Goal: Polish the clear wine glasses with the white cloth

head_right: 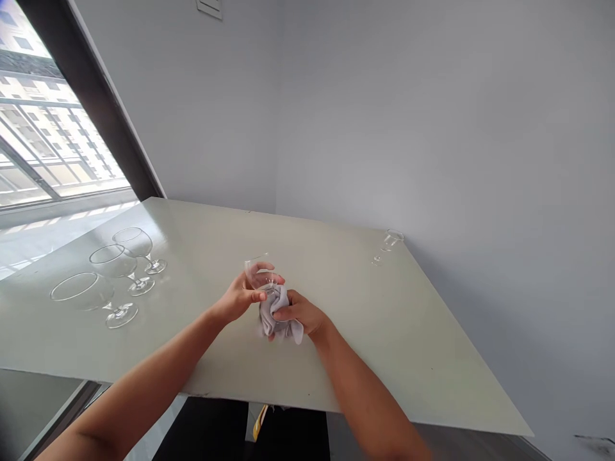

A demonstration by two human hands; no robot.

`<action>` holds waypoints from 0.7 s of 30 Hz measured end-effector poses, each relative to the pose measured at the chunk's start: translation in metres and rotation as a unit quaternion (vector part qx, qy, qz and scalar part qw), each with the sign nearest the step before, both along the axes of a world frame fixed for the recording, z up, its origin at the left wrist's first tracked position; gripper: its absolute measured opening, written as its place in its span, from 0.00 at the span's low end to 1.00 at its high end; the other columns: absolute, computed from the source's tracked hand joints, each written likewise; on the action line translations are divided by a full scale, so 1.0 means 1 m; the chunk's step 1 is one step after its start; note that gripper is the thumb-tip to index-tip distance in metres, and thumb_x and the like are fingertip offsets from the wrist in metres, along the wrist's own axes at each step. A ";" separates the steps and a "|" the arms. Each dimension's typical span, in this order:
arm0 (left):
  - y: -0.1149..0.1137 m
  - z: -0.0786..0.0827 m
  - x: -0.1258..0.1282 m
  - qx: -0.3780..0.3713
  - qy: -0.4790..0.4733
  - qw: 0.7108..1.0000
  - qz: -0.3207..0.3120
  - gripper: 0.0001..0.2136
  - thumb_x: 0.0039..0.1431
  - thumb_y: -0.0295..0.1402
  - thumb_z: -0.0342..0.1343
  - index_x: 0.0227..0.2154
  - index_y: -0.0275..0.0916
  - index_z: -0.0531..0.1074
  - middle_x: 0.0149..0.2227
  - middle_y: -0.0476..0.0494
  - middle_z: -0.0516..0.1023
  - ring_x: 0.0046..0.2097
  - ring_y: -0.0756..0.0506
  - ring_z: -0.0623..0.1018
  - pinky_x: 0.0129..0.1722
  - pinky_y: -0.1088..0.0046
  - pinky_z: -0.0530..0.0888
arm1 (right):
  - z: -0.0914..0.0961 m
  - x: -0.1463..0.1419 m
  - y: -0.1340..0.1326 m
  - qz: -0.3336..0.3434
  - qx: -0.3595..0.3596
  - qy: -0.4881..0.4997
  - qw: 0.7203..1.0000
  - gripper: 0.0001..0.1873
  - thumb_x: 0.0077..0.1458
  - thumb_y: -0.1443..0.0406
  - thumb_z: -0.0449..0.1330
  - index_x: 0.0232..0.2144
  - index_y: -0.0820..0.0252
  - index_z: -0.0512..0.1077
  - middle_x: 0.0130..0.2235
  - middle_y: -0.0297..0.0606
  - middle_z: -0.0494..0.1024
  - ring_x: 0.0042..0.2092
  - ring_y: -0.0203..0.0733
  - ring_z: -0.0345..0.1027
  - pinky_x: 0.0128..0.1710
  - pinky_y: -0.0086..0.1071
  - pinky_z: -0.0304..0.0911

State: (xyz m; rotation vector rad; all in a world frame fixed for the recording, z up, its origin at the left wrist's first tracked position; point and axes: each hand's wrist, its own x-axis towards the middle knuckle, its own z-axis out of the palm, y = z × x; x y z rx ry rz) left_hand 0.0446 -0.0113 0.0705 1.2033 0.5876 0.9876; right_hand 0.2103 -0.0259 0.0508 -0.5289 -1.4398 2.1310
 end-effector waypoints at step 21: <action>0.000 -0.008 0.012 -0.117 -0.073 0.955 0.261 0.28 0.40 0.32 0.65 0.44 0.40 0.59 0.48 0.37 0.70 0.45 0.42 0.75 0.44 0.62 0.71 | -0.021 -0.016 0.007 -0.367 0.599 -0.415 0.578 0.14 0.53 0.69 0.51 0.42 0.59 0.68 0.38 0.46 0.71 0.40 0.49 0.60 0.29 0.37 0.61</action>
